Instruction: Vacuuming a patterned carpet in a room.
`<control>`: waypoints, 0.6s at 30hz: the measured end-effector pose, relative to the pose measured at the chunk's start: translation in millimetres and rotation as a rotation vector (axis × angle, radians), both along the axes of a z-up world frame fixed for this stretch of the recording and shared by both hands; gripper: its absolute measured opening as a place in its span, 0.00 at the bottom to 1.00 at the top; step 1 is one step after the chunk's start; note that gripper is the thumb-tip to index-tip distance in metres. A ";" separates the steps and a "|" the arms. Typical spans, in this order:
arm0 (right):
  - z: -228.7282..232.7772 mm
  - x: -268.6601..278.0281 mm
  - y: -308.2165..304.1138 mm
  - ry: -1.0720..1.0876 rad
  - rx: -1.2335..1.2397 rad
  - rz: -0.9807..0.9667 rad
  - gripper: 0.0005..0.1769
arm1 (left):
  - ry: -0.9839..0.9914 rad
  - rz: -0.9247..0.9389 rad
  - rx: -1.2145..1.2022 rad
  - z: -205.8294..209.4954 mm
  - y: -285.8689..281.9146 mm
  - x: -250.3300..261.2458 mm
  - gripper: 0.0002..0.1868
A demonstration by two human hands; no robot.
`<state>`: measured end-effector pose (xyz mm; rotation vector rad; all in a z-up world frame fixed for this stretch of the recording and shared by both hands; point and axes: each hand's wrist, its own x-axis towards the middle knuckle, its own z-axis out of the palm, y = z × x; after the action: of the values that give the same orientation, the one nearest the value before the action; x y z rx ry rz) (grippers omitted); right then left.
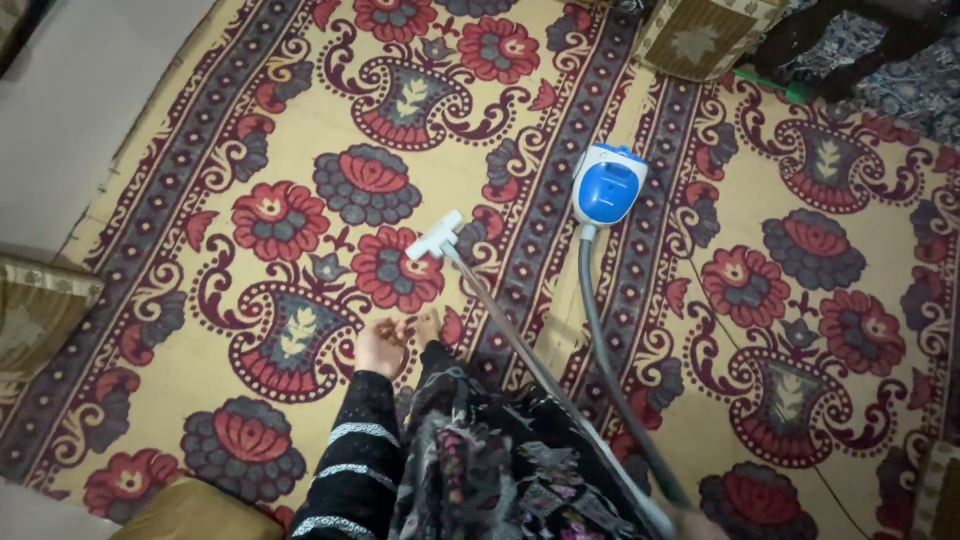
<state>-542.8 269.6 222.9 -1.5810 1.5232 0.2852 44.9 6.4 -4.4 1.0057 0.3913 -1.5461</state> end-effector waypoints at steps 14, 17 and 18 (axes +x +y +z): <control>-17.9 426.0 -437.6 -0.029 -0.143 -0.004 0.22 | -0.152 -0.415 0.065 12.0 -68.6 32.9 0.10; -33.1 479.7 -463.3 -0.117 -0.185 0.118 0.30 | -0.140 -0.455 -0.001 23.8 -70.5 33.1 0.15; -19.1 494.3 -472.4 -0.209 -0.178 0.030 0.35 | -0.155 -0.472 -0.056 34.6 -86.7 39.0 0.14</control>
<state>-48.5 -202.8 203.8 -1.7152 1.3939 -0.0011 83.9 -80.3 30.2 1.2233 -0.0041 -1.8677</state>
